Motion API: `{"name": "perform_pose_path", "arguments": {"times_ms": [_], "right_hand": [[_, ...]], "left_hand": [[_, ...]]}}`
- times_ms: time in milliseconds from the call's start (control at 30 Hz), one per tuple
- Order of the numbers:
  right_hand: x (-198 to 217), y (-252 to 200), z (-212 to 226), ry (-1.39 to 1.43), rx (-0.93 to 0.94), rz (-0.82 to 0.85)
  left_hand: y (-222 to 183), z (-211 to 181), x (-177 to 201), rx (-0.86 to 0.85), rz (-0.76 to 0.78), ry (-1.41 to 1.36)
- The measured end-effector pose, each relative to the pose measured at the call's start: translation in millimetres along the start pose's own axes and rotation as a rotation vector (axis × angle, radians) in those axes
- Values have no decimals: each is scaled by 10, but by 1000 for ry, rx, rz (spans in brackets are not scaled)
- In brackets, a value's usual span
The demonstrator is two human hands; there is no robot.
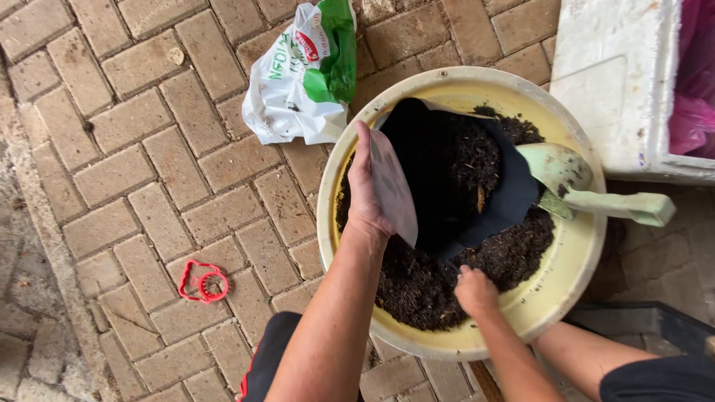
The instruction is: Filling small black plastic nursery bags with soil from a large tub.
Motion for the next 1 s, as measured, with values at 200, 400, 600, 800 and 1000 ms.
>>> {"name": "perform_pose_path", "arguments": {"times_ms": [200, 400, 600, 800, 1000], "right_hand": [[3526, -126, 1178, 465, 296, -519], [2700, 460, 1058, 971, 339, -653], [2227, 202, 1123, 555, 492, -386], [1816, -66, 1682, 373, 389, -12], [789, 235, 1350, 287, 69, 127]], "left_hand": [[-121, -135, 13, 86, -172, 60], [-64, -141, 13, 48, -101, 3], [-59, -238, -6, -107, -111, 66], [20, -363, 254, -177, -254, 85], [51, -253, 367, -8, -396, 56]]}}
Point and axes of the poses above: each hand's wrist, its own y-axis towards the middle knuckle, its own x-axis out of the back of the hand, z = x × y, the point moved 5 cm from there along y, towards the middle knuckle, and after that the axes turned 12 degrees about -z, right-handed, at the moved point
